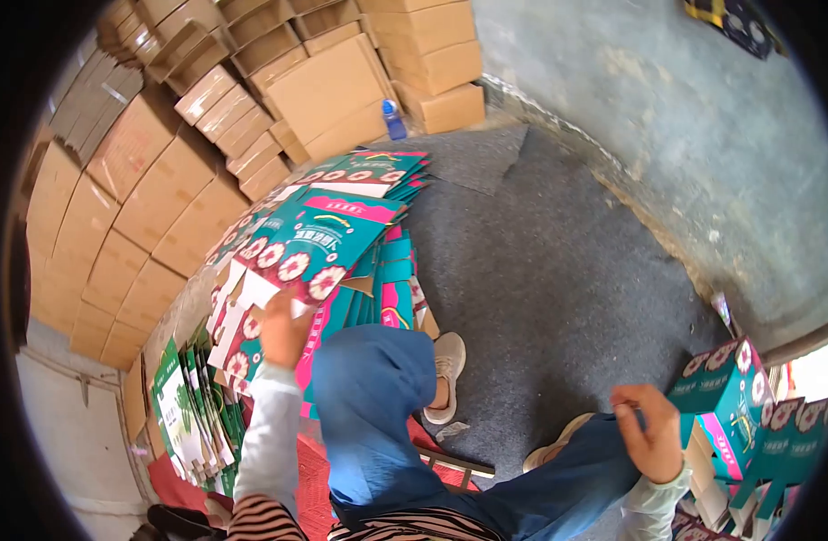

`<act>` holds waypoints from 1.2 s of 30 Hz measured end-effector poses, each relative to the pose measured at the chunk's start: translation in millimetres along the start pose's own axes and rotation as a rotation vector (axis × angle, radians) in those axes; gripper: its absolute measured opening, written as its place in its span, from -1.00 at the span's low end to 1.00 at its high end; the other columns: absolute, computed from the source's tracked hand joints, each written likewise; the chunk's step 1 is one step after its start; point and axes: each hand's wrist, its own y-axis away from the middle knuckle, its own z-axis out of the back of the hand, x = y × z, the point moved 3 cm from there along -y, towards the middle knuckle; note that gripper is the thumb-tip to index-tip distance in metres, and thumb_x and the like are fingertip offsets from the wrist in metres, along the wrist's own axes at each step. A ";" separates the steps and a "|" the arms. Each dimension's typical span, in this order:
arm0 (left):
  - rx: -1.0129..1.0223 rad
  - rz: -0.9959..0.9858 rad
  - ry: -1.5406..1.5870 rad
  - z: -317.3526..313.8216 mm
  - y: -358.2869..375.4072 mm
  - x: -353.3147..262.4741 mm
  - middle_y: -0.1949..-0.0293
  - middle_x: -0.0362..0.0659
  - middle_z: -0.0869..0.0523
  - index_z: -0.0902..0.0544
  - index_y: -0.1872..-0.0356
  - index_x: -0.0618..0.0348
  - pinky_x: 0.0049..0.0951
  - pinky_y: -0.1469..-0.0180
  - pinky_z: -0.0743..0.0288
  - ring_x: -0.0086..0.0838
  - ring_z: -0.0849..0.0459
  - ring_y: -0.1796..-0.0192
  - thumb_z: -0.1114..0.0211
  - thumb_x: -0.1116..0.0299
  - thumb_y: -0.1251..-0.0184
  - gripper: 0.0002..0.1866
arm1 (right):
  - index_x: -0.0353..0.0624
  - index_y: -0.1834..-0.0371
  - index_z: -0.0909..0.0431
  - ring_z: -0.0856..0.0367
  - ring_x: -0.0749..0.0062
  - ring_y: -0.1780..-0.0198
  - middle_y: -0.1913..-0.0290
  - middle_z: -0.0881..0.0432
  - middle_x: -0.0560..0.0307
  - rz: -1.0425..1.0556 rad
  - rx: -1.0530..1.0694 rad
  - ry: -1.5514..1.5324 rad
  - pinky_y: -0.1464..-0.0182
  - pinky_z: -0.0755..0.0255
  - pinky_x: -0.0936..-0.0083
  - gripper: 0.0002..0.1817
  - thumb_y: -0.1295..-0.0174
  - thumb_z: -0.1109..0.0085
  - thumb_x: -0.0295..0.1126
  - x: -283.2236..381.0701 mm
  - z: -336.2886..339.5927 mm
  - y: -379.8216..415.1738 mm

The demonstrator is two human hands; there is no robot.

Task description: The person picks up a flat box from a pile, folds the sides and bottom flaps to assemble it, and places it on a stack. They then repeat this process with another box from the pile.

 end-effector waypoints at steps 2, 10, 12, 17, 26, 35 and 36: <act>0.203 -0.012 -0.256 -53.5 5.2 23.4 -0.17 0.06 -0.47 -0.41 -0.19 0.17 -0.05 -0.14 -0.38 -0.11 -0.42 -0.24 -0.41 0.11 -0.03 -0.31 | -0.30 0.12 -0.55 -0.64 0.27 0.33 0.31 -0.62 -0.03 0.044 0.129 0.007 0.25 -0.49 0.48 -0.79 -0.16 -0.14 -0.56 7.9 -30.0 -10.3; 0.255 0.035 -0.456 -135.2 -21.7 39.5 -0.11 -0.02 -0.50 -0.43 -0.16 0.09 0.00 0.07 -0.44 -0.14 -0.49 -0.10 -0.04 0.32 -0.30 -0.61 | -0.17 0.23 -0.53 -0.61 0.03 0.34 0.37 -0.60 -0.02 0.145 0.296 0.414 0.33 -0.47 0.22 -0.84 -0.13 -0.17 -0.41 -14.3 -86.9 -28.1; 0.189 -0.030 -0.490 -137.0 -19.5 46.1 -0.04 -0.05 -0.54 -0.46 -0.11 0.08 -0.02 0.15 -0.46 -0.17 -0.53 -0.03 -0.06 0.31 -0.27 -0.62 | -0.15 0.24 -0.53 -0.60 0.02 0.34 0.38 -0.60 -0.01 0.178 0.288 0.400 0.33 -0.46 0.19 -0.85 -0.13 -0.17 -0.39 -18.4 -97.7 -37.3; 0.002 -0.158 -0.404 -104.8 -15.2 45.1 0.12 -0.10 -0.56 -0.52 -0.02 0.04 -0.03 0.24 -0.44 -0.21 -0.56 0.10 -0.08 0.30 -0.23 -0.67 | -0.15 0.25 -0.53 -0.60 0.02 0.34 0.37 -0.59 0.01 0.225 0.286 0.352 0.33 -0.47 0.20 -0.85 -0.13 -0.17 -0.39 -13.4 -112.3 -56.1; -0.056 -0.179 -0.263 57.2 -28.0 -80.3 0.49 -0.12 -0.61 -0.62 0.51 0.13 -0.28 0.34 -0.44 -0.34 -0.61 0.35 -0.17 0.36 -0.02 -0.90 | -0.15 -0.12 -0.45 -0.45 0.02 -0.14 -0.11 -0.49 -0.02 0.698 -0.066 0.400 -0.19 -0.35 0.24 -0.45 0.05 -0.30 -0.48 172.2 -167.0 -125.1; -0.455 -0.916 -0.071 203.0 24.2 -175.3 0.06 0.05 -0.63 -0.60 0.04 0.28 -0.08 -0.01 -0.43 -0.10 -0.62 0.01 -0.13 0.34 -0.16 -0.64 | -0.13 0.09 -0.61 -0.59 0.39 0.11 0.16 -0.65 0.21 0.300 -0.310 -0.113 0.08 -0.44 0.46 -0.77 -0.18 -0.21 -0.39 118.5 -205.2 -145.5; -0.467 -0.904 0.115 203.8 33.4 -170.9 0.06 0.04 -0.63 -0.60 0.07 0.27 -0.12 0.00 -0.45 -0.12 -0.62 0.04 -0.16 0.34 -0.14 -0.66 | -0.15 0.10 -0.62 -0.58 0.47 0.15 0.19 -0.66 0.25 0.231 -0.342 -0.209 0.12 -0.44 0.51 -0.80 -0.23 -0.21 -0.38 111.4 -194.6 -143.3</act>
